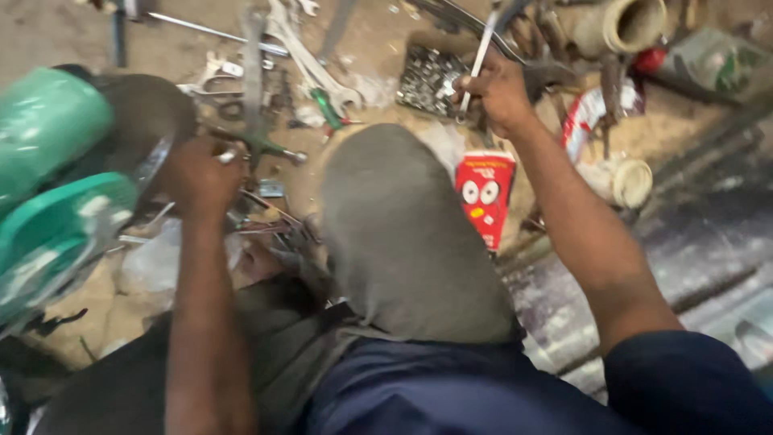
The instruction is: The person sits on the floor and works on the rear wheel area of a green scooter. They use a screwdriver and wrench to tighten bolts and adjust components near the wheel hub and chain guard. The person frequently repositions the scooter to access different parts.
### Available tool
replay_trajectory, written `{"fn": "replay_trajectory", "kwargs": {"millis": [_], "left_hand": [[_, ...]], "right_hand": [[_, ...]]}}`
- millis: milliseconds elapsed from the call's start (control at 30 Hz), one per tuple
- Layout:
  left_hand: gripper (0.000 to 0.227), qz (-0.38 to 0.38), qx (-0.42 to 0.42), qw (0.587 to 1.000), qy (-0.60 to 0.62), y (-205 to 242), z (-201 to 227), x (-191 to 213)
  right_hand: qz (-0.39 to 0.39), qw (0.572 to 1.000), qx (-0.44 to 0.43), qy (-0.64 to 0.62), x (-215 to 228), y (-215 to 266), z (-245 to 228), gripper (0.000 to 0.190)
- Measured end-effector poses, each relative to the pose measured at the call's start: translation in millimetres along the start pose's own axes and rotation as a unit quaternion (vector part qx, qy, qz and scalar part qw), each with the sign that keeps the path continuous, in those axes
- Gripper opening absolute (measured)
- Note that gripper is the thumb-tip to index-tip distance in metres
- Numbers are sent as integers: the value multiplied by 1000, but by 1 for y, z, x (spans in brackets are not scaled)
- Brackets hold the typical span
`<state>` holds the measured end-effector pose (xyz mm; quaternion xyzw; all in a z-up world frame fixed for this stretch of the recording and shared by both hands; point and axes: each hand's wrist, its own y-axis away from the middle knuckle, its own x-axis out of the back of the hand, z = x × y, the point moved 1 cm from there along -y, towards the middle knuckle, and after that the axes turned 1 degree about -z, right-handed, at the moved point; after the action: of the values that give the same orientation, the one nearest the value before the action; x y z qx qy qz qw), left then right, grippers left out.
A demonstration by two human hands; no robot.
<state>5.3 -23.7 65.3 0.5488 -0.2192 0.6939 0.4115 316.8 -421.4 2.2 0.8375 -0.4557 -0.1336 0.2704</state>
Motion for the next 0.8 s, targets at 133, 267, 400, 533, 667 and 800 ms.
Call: {"fn": "replay_trajectory", "kwargs": {"millis": [133, 267, 400, 533, 667, 800], "left_hand": [[27, 18, 24, 998, 55, 9, 7, 0], [34, -16, 35, 993, 116, 18, 13, 17], [48, 14, -42, 994, 96, 17, 20, 58], [65, -207, 121, 964, 112, 47, 11, 103], [78, -199, 84, 973, 77, 77, 2, 143], [72, -146, 270, 937, 167, 119, -30, 152]], "right_hand": [[-131, 971, -49, 192, -41, -56, -33, 39], [-233, 740, 224, 589, -86, -117, -93, 43], [-273, 660, 181, 676, -157, -143, -202, 45], [-308, 613, 193, 702, -269, -81, -246, 39], [-417, 597, 218, 650, -357, 6, -224, 57], [-448, 534, 219, 683, -394, 32, -178, 53]]}}
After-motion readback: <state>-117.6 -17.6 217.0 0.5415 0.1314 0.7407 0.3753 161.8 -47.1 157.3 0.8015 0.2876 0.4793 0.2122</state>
